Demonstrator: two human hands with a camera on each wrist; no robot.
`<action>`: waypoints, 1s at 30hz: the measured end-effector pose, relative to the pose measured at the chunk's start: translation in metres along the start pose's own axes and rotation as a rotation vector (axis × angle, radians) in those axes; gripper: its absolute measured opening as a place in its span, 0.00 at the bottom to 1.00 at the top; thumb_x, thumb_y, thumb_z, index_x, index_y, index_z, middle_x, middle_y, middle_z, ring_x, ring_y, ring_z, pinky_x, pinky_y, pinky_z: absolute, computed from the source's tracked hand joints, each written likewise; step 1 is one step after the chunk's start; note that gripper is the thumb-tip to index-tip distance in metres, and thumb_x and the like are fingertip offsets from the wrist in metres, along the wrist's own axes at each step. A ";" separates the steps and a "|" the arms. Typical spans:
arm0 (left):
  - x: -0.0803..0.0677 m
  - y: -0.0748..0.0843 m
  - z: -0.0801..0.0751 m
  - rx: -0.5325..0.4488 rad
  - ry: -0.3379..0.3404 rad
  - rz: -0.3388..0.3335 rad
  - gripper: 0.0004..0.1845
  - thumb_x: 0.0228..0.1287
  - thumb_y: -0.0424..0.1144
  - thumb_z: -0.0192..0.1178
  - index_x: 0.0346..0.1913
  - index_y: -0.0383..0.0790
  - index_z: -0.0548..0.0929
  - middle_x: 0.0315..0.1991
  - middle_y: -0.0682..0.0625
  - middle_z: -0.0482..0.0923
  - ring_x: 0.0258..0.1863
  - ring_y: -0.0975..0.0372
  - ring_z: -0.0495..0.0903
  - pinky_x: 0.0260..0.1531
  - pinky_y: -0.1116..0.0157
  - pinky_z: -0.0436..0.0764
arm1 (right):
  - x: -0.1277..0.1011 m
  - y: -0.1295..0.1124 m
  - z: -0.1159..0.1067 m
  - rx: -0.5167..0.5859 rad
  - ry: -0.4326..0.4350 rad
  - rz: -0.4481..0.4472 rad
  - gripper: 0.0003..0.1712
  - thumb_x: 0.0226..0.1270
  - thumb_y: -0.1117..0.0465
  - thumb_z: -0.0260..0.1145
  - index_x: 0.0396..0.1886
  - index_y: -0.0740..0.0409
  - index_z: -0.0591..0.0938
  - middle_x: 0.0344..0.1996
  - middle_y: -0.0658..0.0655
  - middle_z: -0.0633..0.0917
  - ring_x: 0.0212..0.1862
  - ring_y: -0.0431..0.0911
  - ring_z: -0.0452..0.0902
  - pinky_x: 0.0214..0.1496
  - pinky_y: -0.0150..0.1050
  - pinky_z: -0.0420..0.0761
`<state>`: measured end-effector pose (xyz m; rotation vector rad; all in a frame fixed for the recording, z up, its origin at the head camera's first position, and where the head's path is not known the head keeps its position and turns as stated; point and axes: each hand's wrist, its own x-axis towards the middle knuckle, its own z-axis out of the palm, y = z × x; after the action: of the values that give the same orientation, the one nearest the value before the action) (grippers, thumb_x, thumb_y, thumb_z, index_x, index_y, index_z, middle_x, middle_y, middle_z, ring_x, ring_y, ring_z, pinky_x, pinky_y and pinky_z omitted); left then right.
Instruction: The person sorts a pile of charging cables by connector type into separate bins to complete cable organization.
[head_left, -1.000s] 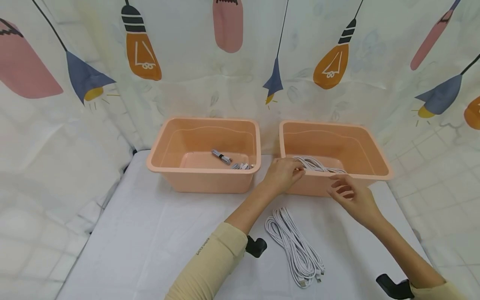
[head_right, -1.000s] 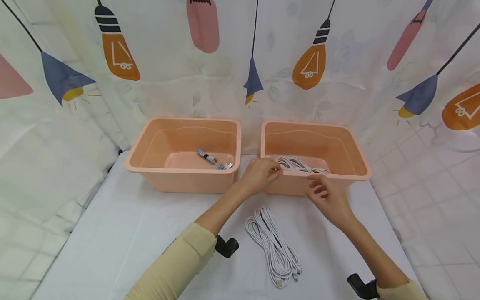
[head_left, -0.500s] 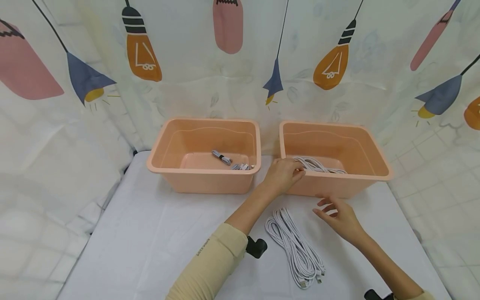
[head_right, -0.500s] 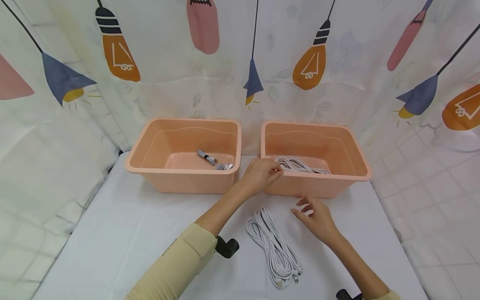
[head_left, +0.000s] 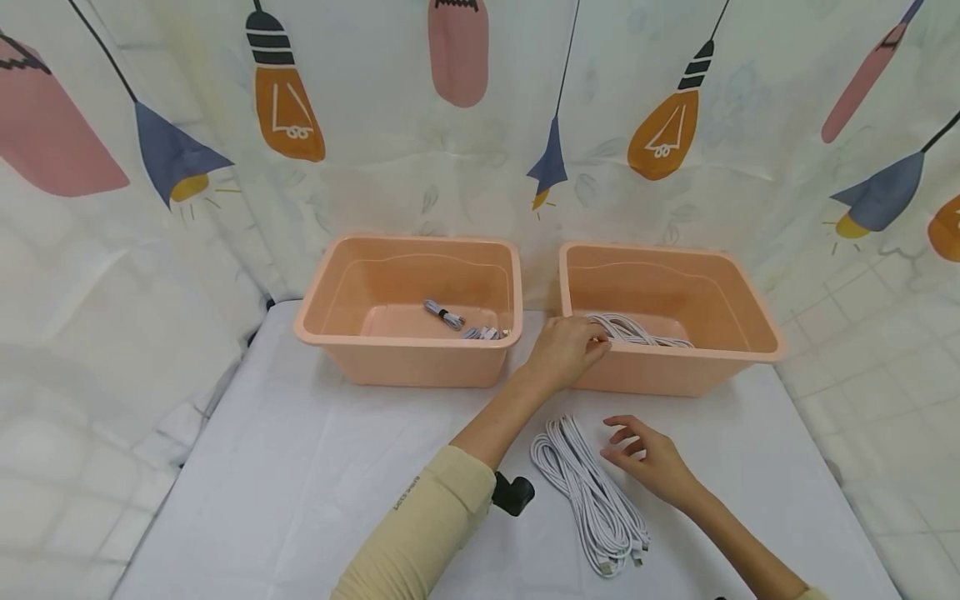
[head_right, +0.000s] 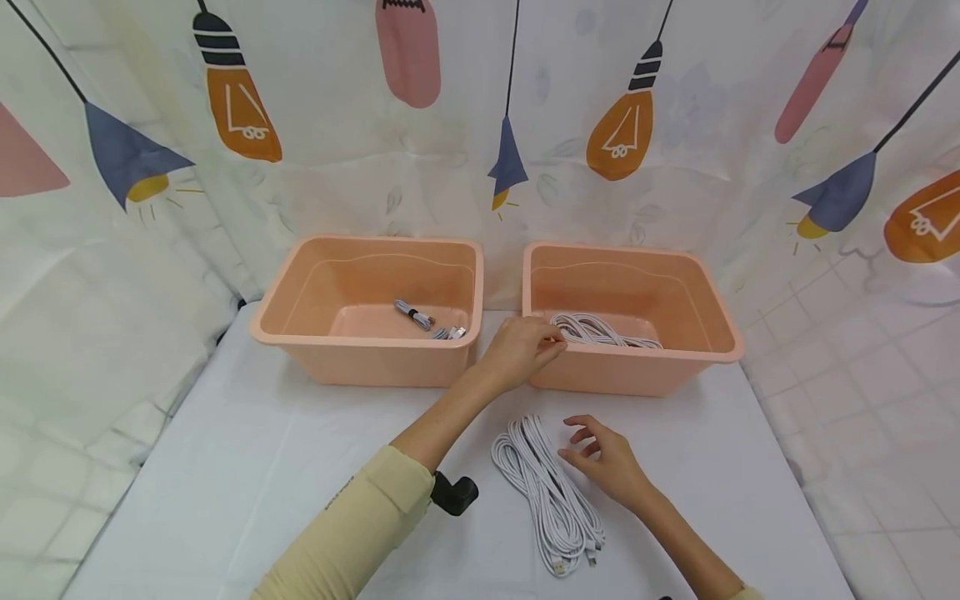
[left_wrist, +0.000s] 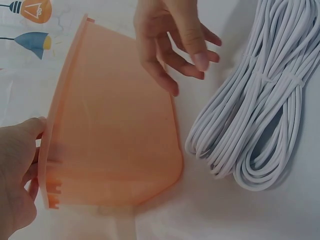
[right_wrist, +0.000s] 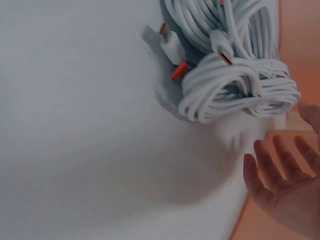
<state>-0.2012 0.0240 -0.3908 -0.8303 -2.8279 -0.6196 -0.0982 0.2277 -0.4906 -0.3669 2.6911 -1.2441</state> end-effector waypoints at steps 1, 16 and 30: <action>0.000 0.000 0.000 -0.001 -0.001 0.000 0.11 0.80 0.46 0.61 0.51 0.50 0.92 0.47 0.58 0.91 0.51 0.63 0.86 0.60 0.57 0.78 | 0.000 0.002 0.002 0.009 -0.012 0.004 0.27 0.67 0.61 0.76 0.63 0.63 0.80 0.43 0.58 0.88 0.38 0.46 0.85 0.39 0.33 0.84; 0.000 -0.001 0.001 0.000 -0.002 0.005 0.11 0.80 0.46 0.61 0.52 0.51 0.92 0.49 0.58 0.91 0.53 0.63 0.86 0.59 0.57 0.78 | -0.002 0.010 0.019 0.056 -0.137 0.005 0.28 0.67 0.61 0.76 0.63 0.65 0.79 0.36 0.52 0.85 0.32 0.39 0.80 0.37 0.33 0.81; 0.000 -0.002 0.002 -0.005 0.014 0.012 0.11 0.80 0.46 0.61 0.51 0.50 0.92 0.48 0.58 0.91 0.52 0.63 0.86 0.59 0.57 0.78 | -0.002 0.009 0.019 0.030 -0.161 0.014 0.29 0.69 0.60 0.75 0.65 0.68 0.78 0.34 0.52 0.84 0.33 0.38 0.78 0.38 0.33 0.80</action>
<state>-0.2020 0.0233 -0.3929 -0.8396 -2.8078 -0.6281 -0.0928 0.2198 -0.5097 -0.4240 2.5326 -1.1954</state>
